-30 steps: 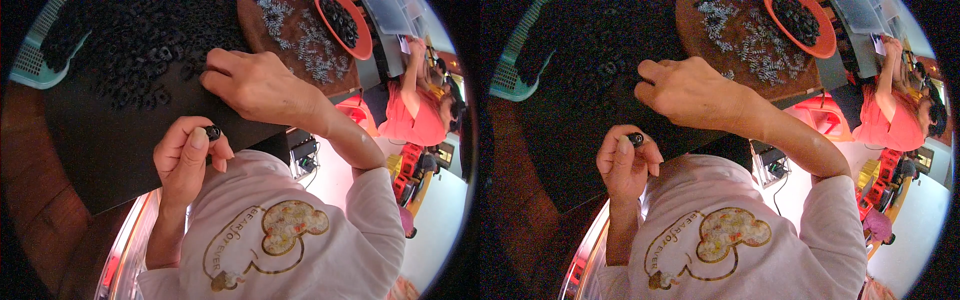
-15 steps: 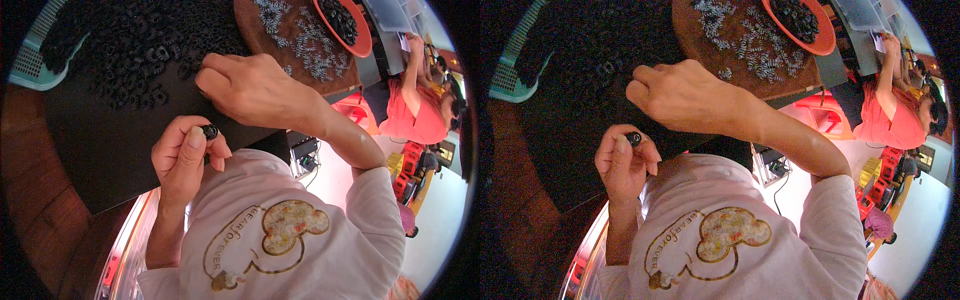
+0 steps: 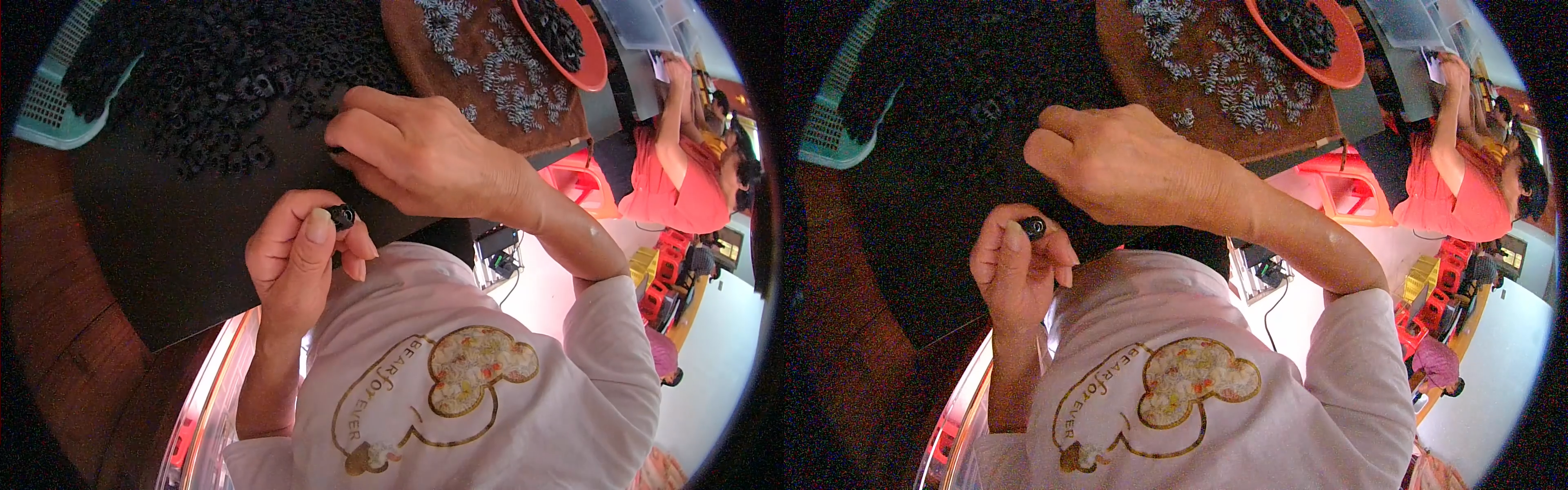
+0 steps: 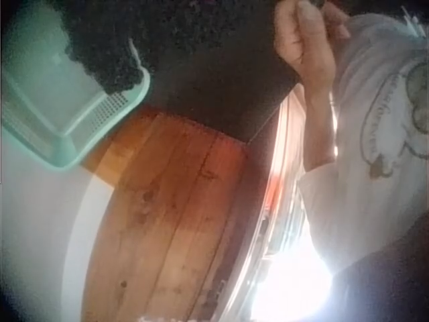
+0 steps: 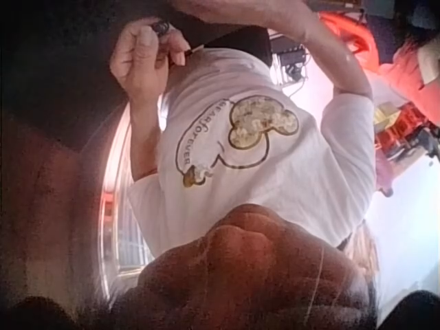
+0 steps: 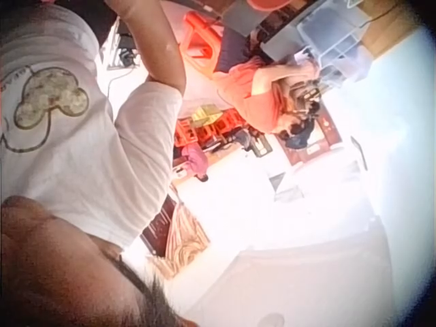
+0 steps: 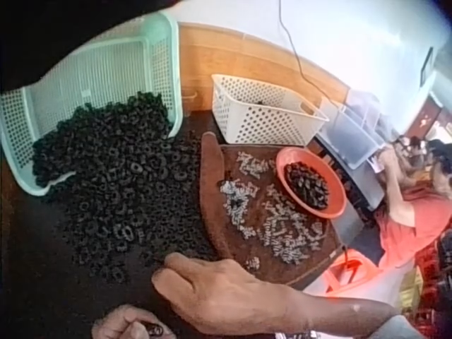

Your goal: Manually assembling small silver rings into black plastic components at a workshop workbench.

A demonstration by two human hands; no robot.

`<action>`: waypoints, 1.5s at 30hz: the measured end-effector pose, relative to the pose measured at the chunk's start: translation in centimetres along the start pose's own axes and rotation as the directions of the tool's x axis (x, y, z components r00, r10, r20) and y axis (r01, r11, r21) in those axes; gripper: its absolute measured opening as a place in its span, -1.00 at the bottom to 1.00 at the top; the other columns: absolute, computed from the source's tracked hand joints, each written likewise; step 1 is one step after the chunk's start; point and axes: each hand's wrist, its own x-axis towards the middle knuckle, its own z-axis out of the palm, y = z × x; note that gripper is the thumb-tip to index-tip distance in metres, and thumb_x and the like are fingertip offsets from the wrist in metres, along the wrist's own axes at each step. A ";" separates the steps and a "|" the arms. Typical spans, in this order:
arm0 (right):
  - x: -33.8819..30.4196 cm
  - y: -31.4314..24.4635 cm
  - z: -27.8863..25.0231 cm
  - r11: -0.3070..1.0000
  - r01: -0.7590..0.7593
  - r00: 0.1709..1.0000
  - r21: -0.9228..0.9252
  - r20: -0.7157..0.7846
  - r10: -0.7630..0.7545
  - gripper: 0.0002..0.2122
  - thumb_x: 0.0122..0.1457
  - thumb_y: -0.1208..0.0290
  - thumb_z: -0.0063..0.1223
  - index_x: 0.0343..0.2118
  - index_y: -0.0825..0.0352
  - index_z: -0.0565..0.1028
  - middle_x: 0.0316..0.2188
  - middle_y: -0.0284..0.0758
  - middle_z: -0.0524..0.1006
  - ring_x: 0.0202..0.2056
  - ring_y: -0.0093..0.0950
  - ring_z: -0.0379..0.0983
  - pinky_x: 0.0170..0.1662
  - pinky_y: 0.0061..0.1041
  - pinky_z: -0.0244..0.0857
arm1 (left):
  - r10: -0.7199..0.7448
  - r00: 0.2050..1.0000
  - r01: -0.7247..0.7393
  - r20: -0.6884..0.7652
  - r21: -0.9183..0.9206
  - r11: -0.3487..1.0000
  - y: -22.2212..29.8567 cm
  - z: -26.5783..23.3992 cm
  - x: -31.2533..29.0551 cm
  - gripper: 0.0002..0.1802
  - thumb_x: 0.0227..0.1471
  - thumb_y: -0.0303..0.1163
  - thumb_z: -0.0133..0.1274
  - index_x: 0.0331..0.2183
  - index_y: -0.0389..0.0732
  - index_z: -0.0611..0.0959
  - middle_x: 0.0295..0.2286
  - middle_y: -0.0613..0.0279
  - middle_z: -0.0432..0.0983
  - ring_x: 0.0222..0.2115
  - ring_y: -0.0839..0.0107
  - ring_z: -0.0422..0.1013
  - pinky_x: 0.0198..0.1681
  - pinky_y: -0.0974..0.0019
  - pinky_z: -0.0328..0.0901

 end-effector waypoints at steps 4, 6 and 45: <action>-0.1 -0.1 0.0 1.000 -0.007 1.000 0.019 -0.009 0.007 -0.80 -0.05 0.57 0.11 -0.37 0.33 0.33 -0.50 -0.26 0.32 -0.55 -0.22 0.38 -0.59 -0.32 0.27 | 0.013 1.000 -0.013 -0.002 0.006 1.000 0.1 0.0 0.0 -0.73 0.21 -0.30 -0.16 -0.29 -0.36 0.45 -0.58 0.09 0.46 -0.64 0.54 0.29 -0.55 0.48 0.25; -0.1 -0.1 0.1 1.000 0.003 1.000 0.023 -0.014 -0.003 -0.80 -0.05 0.58 0.11 -0.37 0.34 0.34 -0.50 -0.26 0.32 -0.55 -0.23 0.38 -0.59 -0.33 0.27 | 0.006 1.000 -0.006 -0.006 0.009 1.000 0.2 0.1 0.0 -0.73 0.21 -0.30 -0.16 -0.29 -0.36 0.45 -0.58 0.09 0.46 -0.64 0.54 0.29 -0.55 0.48 0.24; -1.8 -1.3 -0.1 0.952 -0.066 0.997 0.300 -0.022 0.076 -0.84 -0.04 0.67 0.04 -0.36 0.39 0.38 -0.50 -0.22 0.34 -0.50 -0.24 0.37 -0.50 -0.35 0.24 | -0.017 1.000 0.017 -0.015 0.025 1.000 -0.8 0.5 -0.1 -0.71 0.22 -0.31 -0.18 -0.24 -0.39 0.43 -0.56 0.07 0.47 -0.63 0.53 0.29 -0.51 0.45 0.25</action>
